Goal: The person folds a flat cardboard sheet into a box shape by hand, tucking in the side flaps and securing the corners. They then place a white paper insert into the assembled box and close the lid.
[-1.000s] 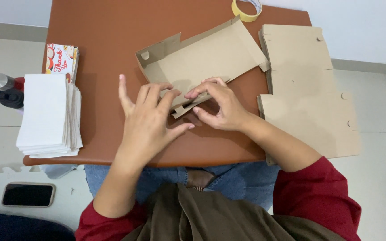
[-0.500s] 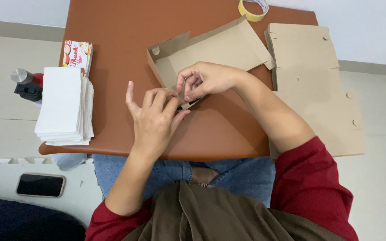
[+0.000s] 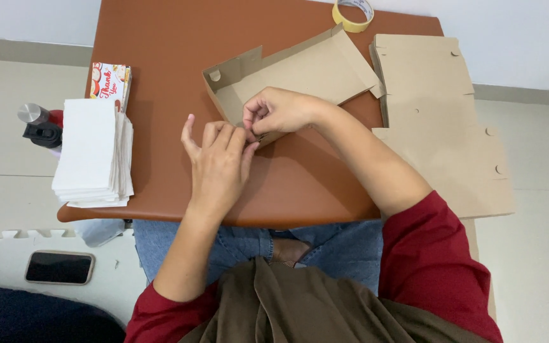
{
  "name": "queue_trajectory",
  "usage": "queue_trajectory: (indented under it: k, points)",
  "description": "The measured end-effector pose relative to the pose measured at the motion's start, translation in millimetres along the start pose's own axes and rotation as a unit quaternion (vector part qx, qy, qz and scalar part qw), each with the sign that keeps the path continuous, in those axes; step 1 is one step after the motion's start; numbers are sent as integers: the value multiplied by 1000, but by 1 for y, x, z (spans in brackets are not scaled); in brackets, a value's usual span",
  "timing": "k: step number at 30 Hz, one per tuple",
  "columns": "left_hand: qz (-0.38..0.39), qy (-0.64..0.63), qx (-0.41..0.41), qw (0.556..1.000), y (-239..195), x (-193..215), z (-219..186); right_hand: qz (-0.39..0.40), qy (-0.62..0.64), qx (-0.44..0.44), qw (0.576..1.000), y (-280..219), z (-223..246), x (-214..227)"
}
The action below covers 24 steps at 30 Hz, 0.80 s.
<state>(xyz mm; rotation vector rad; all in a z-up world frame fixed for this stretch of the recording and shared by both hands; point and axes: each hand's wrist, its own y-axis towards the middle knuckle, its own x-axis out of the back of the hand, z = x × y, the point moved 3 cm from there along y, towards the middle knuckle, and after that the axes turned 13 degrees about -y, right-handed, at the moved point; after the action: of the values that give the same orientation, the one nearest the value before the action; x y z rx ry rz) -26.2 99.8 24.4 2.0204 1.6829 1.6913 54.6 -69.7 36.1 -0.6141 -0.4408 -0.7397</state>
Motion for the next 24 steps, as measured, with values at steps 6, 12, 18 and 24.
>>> queue_trajectory:
  k: [6,12,18,24]
  points:
    - [5,13,-1,1000,5,6,-5,-10,-1,-12,1000,7,-19,4]
    - [6,-28,16,999,6,1,-3,16,-11,-22,1000,6,-10,4]
    - [-10,0,18,1000,6,-3,-3,5,-87,17,996,5,-14,4]
    - [0,24,19,1000,9,13,8,-117,-198,14,973,-65,20,33]
